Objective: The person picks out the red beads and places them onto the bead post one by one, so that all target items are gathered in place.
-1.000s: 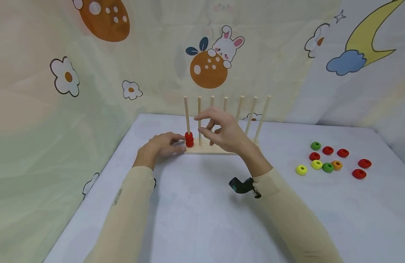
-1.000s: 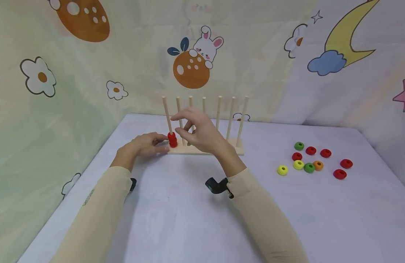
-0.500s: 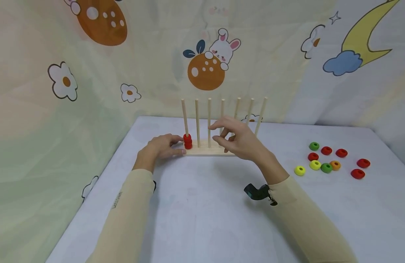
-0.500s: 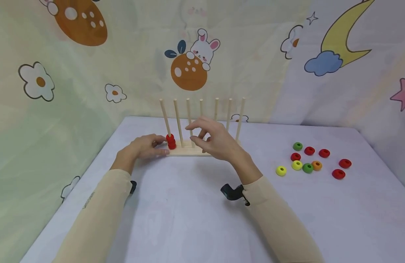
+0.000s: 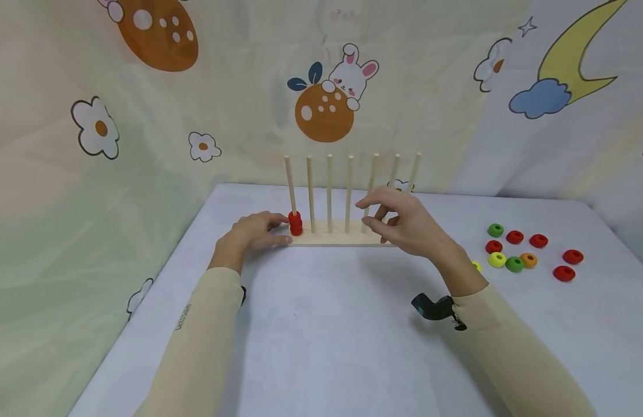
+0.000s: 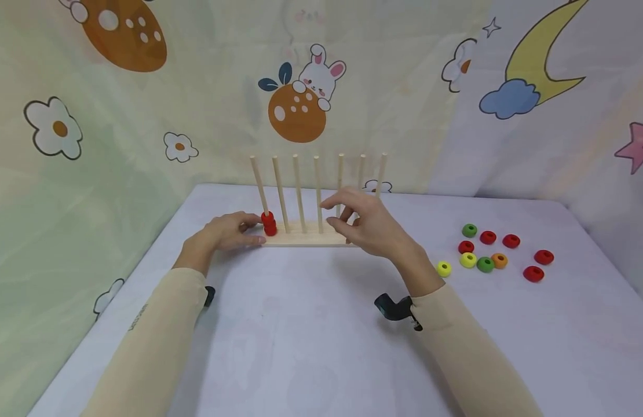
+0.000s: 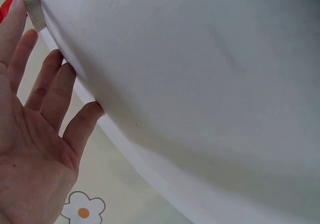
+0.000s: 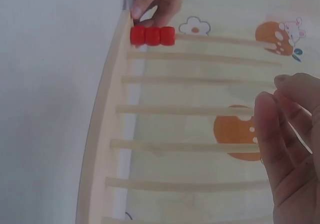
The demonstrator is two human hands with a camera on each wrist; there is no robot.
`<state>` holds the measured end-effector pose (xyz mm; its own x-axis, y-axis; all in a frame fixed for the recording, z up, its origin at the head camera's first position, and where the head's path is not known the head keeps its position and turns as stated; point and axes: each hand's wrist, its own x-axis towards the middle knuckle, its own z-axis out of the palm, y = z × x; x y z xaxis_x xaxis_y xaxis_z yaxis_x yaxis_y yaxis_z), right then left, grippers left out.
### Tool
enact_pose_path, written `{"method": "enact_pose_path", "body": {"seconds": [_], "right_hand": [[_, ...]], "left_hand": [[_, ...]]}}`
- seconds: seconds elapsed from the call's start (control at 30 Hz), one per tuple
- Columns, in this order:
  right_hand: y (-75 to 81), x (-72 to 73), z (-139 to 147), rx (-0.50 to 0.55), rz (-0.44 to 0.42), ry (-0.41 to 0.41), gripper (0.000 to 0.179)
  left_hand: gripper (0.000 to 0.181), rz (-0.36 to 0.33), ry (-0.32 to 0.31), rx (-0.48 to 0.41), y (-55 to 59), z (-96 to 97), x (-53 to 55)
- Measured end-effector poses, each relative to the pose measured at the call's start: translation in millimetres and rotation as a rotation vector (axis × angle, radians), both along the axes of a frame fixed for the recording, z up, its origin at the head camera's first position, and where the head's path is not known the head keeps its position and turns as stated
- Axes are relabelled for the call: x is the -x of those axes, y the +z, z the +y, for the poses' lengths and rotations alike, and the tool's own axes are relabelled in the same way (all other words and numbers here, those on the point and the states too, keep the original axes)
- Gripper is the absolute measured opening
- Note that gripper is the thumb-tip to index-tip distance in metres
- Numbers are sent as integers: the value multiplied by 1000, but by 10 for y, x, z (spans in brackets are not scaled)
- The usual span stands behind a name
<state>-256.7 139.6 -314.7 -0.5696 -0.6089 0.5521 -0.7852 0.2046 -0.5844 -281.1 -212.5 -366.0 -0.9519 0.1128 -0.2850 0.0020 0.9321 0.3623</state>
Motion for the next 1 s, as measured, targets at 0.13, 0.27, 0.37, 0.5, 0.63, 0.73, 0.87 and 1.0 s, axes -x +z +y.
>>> {"method": "enact_pose_path", "body": {"seconds": [0.13, 0.27, 0.37, 0.5, 0.63, 0.73, 0.87, 1.0], "right_hand": [[9, -16, 77, -29, 0, -25, 34], [19, -37, 174, -56, -1, -57, 34], [8, -44, 262, -64, 6, -70, 33], [-16, -48, 396, -73, 22, -92, 34], [-37, -46, 523, -89, 34, -111, 34], [-23, -36, 596, -99, 52, -134, 34], [7, -31, 696, -121, 71, -184, 34], [5, -70, 847, -157, 74, -264, 34]], "left_hand": [[66, -2, 3, -3, 11, -2, -12], [66, 4, -1, 3, 20, -5, -17], [66, -1, 2, 0, 15, -2, -15], [67, -4, 5, -1, 14, 0, -9], [65, 12, -3, 8, 14, -10, 1], [65, 16, -1, 6, 27, -20, 7], [66, -4, 4, -6, 18, -27, 7], [67, -13, 1, -9, -4, -17, 2]]}}
